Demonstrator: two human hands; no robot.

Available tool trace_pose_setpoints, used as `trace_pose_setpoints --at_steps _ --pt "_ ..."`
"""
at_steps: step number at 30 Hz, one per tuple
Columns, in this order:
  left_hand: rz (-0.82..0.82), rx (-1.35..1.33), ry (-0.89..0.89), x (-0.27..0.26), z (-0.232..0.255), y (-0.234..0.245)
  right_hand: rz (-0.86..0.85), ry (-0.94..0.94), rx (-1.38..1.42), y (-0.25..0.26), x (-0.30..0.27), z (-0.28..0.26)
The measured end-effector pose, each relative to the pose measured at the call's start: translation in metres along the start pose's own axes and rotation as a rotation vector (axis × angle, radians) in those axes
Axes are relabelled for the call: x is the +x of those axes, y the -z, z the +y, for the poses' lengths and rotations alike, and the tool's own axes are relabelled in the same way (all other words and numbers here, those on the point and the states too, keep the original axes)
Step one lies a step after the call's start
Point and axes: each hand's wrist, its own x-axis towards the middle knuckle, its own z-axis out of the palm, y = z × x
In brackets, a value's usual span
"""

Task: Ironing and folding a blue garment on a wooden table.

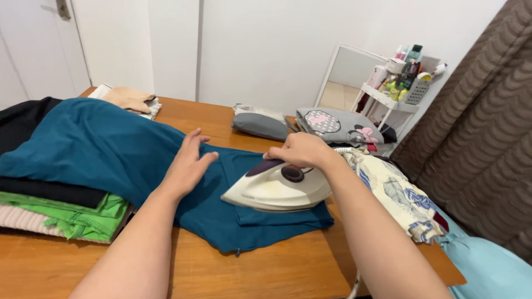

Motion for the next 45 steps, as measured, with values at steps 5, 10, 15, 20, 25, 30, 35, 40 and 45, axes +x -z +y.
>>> trace_pose_setpoints --at_steps 5,10,15,20,25,30,35,40,45 --pt "-0.037 -0.266 -0.005 -0.004 0.006 -0.019 -0.053 0.083 -0.018 0.002 -0.024 -0.003" --pt "-0.26 -0.243 0.197 -0.01 0.024 -0.021 -0.061 0.089 -0.025 0.005 -0.031 0.0" --pt "-0.238 -0.115 0.174 -0.01 0.031 -0.023 -0.026 0.032 -0.118 0.001 -0.026 0.028" --pt "-0.202 -0.041 0.139 -0.012 0.027 -0.026 -0.135 -0.083 0.104 0.009 -0.03 0.073" --pt "-0.124 -0.034 0.002 -0.012 0.013 -0.035 -0.421 0.042 0.82 0.034 -0.066 0.052" --pt "-0.153 0.097 0.037 -0.011 0.033 -0.033 -0.304 0.063 0.655 0.015 -0.057 0.047" --pt "-0.199 0.252 -0.011 -0.018 0.021 -0.05 0.015 -0.06 0.149 -0.006 -0.046 0.025" --pt "-0.236 0.466 -0.044 -0.021 0.02 -0.058 0.269 0.042 -0.047 -0.021 -0.028 0.025" --pt "-0.241 0.492 -0.047 -0.023 0.018 -0.057 0.255 -0.009 0.008 -0.021 -0.039 0.022"
